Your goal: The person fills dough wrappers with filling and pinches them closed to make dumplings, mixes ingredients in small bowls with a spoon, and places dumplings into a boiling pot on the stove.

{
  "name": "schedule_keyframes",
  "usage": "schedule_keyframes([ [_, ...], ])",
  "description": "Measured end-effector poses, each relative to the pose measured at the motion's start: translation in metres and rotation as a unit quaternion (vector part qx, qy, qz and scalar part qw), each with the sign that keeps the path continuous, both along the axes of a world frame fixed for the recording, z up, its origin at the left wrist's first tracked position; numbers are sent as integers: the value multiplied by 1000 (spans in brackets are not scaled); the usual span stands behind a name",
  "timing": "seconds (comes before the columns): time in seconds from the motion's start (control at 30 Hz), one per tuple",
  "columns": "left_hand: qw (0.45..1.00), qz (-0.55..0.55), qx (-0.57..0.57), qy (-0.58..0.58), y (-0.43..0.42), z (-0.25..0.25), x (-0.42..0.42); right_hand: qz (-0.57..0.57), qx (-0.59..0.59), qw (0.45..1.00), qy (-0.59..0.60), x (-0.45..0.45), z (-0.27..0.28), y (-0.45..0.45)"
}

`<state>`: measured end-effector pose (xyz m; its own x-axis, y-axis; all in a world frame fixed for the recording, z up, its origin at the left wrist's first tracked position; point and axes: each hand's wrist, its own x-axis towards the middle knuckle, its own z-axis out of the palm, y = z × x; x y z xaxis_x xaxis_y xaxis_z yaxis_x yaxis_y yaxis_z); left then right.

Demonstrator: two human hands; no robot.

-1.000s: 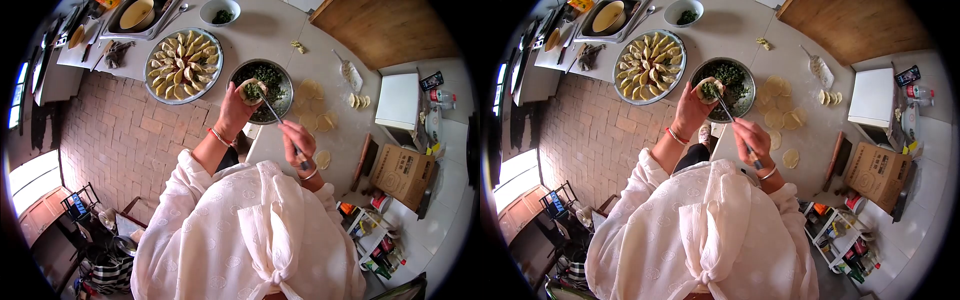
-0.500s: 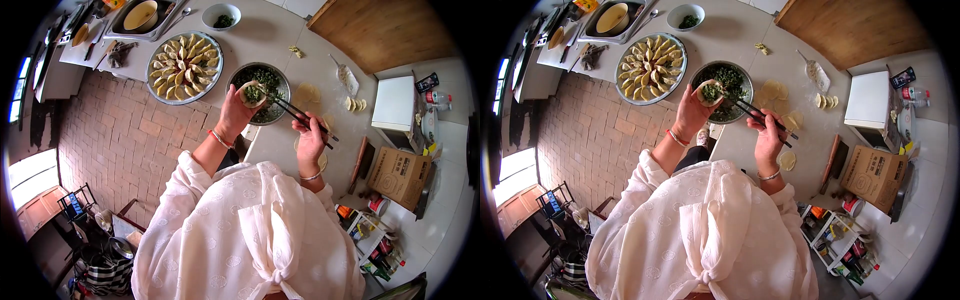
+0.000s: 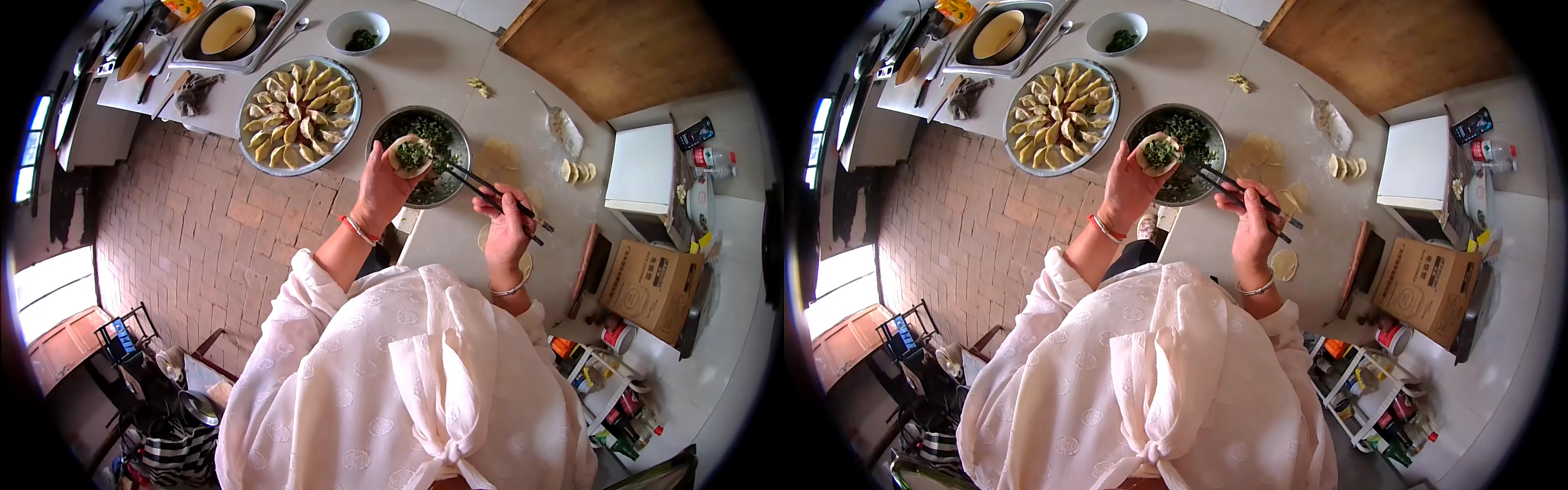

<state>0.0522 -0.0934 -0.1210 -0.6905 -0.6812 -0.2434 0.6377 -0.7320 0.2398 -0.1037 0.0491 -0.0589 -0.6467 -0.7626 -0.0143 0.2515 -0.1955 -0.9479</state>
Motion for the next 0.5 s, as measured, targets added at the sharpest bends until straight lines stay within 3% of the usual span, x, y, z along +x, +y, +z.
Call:
schedule_keyframes([
  [0.1, 1000, -3, 4, 9, 0, 3, 0, 30, 27, 999, -2, -1, -10, -1],
  [0.37, 1000, 10, 13, 6, 4, -2, 11, -51, 23, 997, -62, -26, -12, -1],
  [0.5, 1000, -1, -10, -1, 11, 12, 19, -39, 141, 987, -67, -38, -100, -13],
])
